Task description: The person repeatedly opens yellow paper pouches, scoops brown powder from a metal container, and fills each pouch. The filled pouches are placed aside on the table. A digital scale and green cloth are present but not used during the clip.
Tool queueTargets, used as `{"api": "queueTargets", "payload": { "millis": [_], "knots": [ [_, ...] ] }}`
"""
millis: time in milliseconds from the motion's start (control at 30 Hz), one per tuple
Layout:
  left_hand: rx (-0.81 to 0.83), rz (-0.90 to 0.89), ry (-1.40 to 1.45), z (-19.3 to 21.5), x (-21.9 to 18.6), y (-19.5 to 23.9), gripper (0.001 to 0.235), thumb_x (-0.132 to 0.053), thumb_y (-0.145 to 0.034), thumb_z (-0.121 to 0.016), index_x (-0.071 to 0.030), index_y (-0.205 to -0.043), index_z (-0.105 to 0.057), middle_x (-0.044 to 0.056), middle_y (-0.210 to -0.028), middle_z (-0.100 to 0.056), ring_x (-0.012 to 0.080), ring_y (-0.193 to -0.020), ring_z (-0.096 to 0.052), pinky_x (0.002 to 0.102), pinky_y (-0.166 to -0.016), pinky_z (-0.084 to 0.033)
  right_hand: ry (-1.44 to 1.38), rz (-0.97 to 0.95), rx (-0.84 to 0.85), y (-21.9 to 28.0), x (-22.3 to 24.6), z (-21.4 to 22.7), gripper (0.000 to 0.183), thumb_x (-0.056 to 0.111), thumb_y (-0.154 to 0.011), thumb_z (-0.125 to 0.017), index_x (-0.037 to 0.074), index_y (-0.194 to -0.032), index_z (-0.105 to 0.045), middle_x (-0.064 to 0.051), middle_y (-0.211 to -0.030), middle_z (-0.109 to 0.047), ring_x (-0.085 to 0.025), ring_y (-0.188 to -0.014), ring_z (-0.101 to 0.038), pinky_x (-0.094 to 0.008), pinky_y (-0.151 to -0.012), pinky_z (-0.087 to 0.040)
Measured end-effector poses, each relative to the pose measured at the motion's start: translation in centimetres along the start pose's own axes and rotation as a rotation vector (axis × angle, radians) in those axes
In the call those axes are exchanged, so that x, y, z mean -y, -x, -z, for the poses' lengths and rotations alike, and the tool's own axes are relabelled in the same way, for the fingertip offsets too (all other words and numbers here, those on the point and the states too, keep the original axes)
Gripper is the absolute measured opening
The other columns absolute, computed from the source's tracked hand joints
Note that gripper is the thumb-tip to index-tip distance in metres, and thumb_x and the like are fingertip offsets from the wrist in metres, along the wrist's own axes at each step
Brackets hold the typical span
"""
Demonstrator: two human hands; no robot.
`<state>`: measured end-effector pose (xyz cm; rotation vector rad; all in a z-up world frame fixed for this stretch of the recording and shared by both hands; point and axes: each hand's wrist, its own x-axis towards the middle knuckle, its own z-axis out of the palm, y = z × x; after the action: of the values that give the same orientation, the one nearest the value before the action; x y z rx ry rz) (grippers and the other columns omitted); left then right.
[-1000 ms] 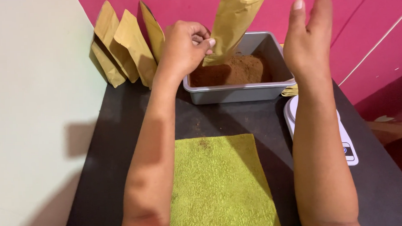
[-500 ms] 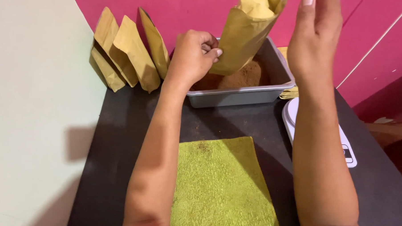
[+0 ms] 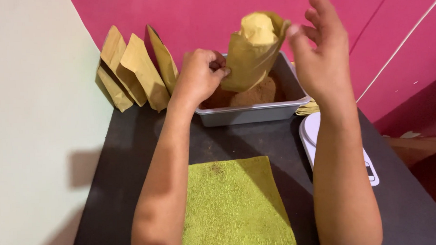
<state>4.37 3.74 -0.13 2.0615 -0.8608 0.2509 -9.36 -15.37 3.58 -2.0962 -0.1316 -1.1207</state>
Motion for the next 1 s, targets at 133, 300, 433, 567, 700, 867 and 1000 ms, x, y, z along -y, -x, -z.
{"api": "queueTargets", "payload": {
  "millis": [133,300,433,567,700,867,1000],
  "knots": [
    [0.029,-0.021,-0.050,-0.1,0.5,0.1,0.011,-0.002,-0.088,-0.074,-0.006,-0.078,-0.075,0.004,-0.070,-0.073,0.0150,-0.064,-0.064,0.034,-0.058,-0.051,0.107,-0.064,0.293,-0.1,3.4,0.8,0.066,-0.002,-0.096,-0.065,-0.002,-0.154,-0.033,-0.025,-0.157,-0.042,-0.038,-0.136,-0.054,-0.047,-0.103,-0.052],
    [0.016,-0.010,-0.066,0.2,0.8,0.1,0.015,0.003,-0.088,-0.068,-0.005,-0.078,-0.075,0.005,-0.072,-0.074,0.0171,-0.065,-0.066,0.036,-0.059,-0.052,0.128,0.033,0.308,0.0,2.2,0.5,0.037,0.007,-0.096,-0.063,0.004,-0.133,-0.066,-0.009,-0.114,-0.075,-0.020,-0.104,-0.069,-0.038,-0.094,-0.057],
    [-0.023,-0.001,-0.040,0.6,0.8,0.1,0.010,-0.002,-0.089,-0.072,-0.007,-0.082,-0.077,0.005,-0.075,-0.076,0.0170,-0.069,-0.067,0.034,-0.061,-0.054,0.154,0.002,0.342,0.1,3.0,0.7,0.067,0.033,-0.088,-0.081,0.005,-0.144,-0.055,-0.019,-0.135,-0.065,-0.030,-0.121,-0.063,-0.047,-0.099,-0.050],
    [-0.031,-0.009,-0.051,0.8,0.1,0.2,0.009,-0.003,-0.088,-0.072,-0.007,-0.082,-0.077,0.004,-0.073,-0.074,0.0171,-0.067,-0.065,0.035,-0.059,-0.051,0.207,0.017,0.331,0.1,2.7,0.0,0.097,0.023,-0.072,-0.096,0.002,-0.151,-0.044,-0.019,-0.150,-0.055,-0.037,-0.135,-0.053,-0.050,-0.104,-0.046],
    [-0.015,-0.018,-0.043,0.8,0.2,0.3,0.014,0.002,-0.087,-0.068,-0.006,-0.077,-0.074,0.003,-0.068,-0.071,0.0161,-0.064,-0.061,0.035,-0.058,-0.049,0.294,0.108,0.253,0.2,1.6,-0.4,0.081,0.030,-0.080,-0.095,0.002,-0.144,-0.056,-0.014,-0.121,-0.064,-0.031,-0.108,-0.055,-0.046,-0.090,-0.043],
    [-0.039,-0.061,0.005,0.5,0.9,0.1,0.019,0.006,-0.085,-0.067,-0.008,-0.079,-0.078,0.003,-0.073,-0.076,0.0128,-0.068,-0.068,0.030,-0.063,-0.055,0.300,0.112,0.184,0.0,0.1,-0.8,0.065,0.028,-0.074,-0.101,0.000,-0.124,-0.070,-0.014,-0.114,-0.071,-0.029,-0.104,-0.065,-0.041,-0.086,-0.049],
    [-0.098,-0.127,0.048,0.2,1.3,-0.1,0.016,0.008,-0.083,-0.071,-0.007,-0.078,-0.075,0.002,-0.073,-0.074,0.0106,-0.068,-0.069,0.026,-0.062,-0.056,0.281,0.049,0.152,0.1,0.4,-0.8,0.023,0.014,-0.084,-0.095,0.009,-0.091,-0.074,-0.006,-0.097,-0.074,-0.020,-0.092,-0.066,-0.038,-0.084,-0.052]
  ]
}}
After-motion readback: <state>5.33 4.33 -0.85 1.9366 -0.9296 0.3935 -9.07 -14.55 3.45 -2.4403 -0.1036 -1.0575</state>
